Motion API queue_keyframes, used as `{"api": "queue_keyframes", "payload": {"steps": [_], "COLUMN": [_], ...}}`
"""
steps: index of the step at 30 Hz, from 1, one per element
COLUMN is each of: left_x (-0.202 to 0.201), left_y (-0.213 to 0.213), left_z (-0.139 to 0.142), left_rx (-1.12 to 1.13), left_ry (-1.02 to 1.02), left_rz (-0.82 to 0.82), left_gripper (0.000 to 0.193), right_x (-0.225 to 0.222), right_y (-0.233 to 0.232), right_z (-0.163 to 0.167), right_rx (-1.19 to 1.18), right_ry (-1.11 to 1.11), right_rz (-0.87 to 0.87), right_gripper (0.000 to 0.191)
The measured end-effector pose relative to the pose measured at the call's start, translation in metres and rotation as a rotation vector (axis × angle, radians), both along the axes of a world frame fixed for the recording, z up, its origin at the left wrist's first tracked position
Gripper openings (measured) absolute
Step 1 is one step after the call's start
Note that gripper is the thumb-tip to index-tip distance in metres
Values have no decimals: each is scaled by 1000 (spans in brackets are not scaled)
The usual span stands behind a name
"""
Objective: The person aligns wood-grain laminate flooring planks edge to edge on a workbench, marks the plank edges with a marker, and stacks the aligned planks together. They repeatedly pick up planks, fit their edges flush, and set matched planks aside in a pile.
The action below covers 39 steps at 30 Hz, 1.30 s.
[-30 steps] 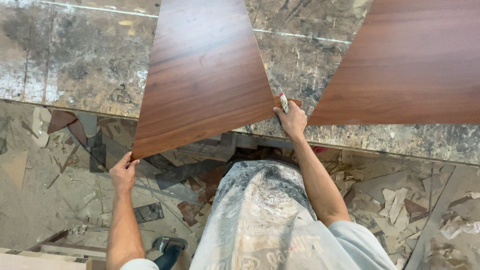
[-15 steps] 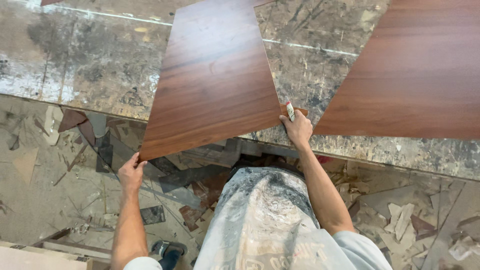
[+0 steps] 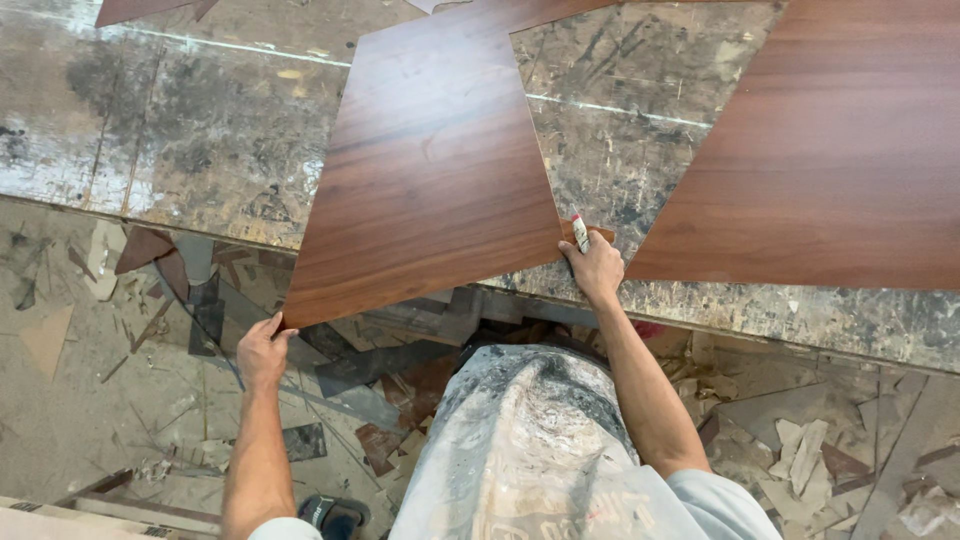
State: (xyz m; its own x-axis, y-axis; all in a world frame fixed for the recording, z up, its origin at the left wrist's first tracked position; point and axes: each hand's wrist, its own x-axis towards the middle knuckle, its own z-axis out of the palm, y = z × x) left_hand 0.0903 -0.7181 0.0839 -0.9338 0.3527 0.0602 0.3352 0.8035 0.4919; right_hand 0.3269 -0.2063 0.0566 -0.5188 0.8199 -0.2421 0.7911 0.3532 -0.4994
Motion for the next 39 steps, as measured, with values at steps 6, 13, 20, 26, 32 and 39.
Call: {"api": "queue_keyframes", "payload": {"steps": [6, 13, 20, 26, 32, 39], "left_x": [-1, 1, -3, 1, 0, -3], "left_y": [0, 2, 3, 3, 7, 5], "left_z": [4, -1, 6, 4, -3, -4], "left_rx": [-58, 109, -90, 69, 229, 113], "left_ry": [-36, -249, -28, -136, -143, -185], "left_rz": [-28, 140, -24, 34, 68, 58], "left_gripper": [58, 47, 69, 63, 52, 67], "right_x": [-1, -1, -1, 2, 3, 5], "right_y": [0, 0, 0, -1, 0, 0], "right_z": [2, 4, 0, -4, -8, -14], "right_rx": [-2, -47, 6, 7, 7, 22], "right_ry": [-1, -17, -17, -9, 3, 18], "right_rz": [0, -4, 16, -12, -7, 1], "right_gripper": [52, 54, 54, 56, 56, 55]}}
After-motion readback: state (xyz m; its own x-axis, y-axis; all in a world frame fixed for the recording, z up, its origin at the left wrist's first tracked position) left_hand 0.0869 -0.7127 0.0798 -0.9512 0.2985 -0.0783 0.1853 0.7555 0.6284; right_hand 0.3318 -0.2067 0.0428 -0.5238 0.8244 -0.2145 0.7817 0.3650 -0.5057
